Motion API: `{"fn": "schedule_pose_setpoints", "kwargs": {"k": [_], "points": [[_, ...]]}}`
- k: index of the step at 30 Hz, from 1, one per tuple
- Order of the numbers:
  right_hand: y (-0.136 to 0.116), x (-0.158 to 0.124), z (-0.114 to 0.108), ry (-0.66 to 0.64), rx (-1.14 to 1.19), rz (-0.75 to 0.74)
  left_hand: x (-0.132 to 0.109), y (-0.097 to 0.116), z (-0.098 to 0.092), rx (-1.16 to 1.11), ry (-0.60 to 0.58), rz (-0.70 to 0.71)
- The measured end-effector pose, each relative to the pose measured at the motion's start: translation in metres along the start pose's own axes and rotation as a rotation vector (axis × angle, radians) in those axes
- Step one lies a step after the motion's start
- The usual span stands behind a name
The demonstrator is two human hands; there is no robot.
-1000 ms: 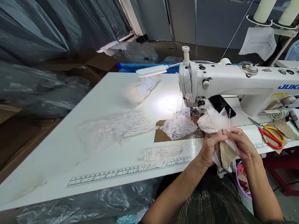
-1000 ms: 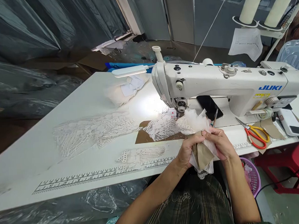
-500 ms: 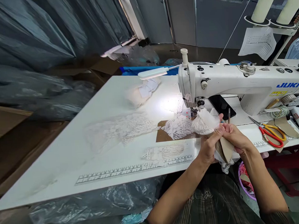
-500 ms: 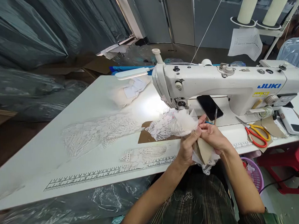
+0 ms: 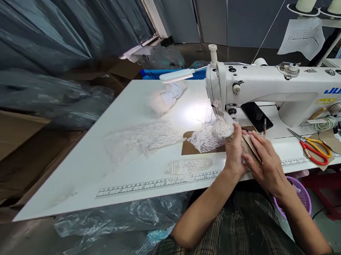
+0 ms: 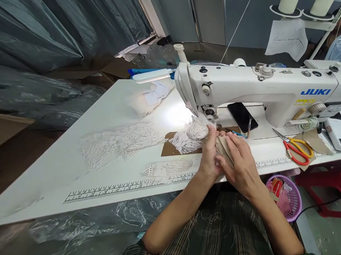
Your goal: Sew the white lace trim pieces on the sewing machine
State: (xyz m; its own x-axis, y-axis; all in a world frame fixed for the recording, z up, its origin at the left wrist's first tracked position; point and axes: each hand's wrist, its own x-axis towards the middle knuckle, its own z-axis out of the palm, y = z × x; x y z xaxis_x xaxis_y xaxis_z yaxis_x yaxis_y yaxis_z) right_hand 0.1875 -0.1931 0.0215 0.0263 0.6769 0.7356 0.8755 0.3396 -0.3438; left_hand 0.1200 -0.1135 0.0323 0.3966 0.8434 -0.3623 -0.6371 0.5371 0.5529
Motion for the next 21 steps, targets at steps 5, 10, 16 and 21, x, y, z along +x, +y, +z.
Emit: {"fn": "schedule_pose_setpoints", "kwargs": {"k": [5, 10, 16, 21], "points": [[0.007, -0.007, 0.012, -0.164, 0.131, 0.191, -0.005, 0.002, 0.001, 0.028, -0.04, 0.014], [0.009, 0.005, -0.019, -0.202, 0.524, 0.508, -0.013, 0.009, 0.0, 0.194, -0.285, -0.014], [0.013, 0.006, -0.024, -0.264, 1.112, 1.011, -0.019, 0.014, 0.0, 0.215, -0.534, -0.173], [0.018, -0.002, -0.006, -0.197, 1.199, 1.135, -0.015, 0.01, -0.001, 0.179, -0.49, -0.22]]}}
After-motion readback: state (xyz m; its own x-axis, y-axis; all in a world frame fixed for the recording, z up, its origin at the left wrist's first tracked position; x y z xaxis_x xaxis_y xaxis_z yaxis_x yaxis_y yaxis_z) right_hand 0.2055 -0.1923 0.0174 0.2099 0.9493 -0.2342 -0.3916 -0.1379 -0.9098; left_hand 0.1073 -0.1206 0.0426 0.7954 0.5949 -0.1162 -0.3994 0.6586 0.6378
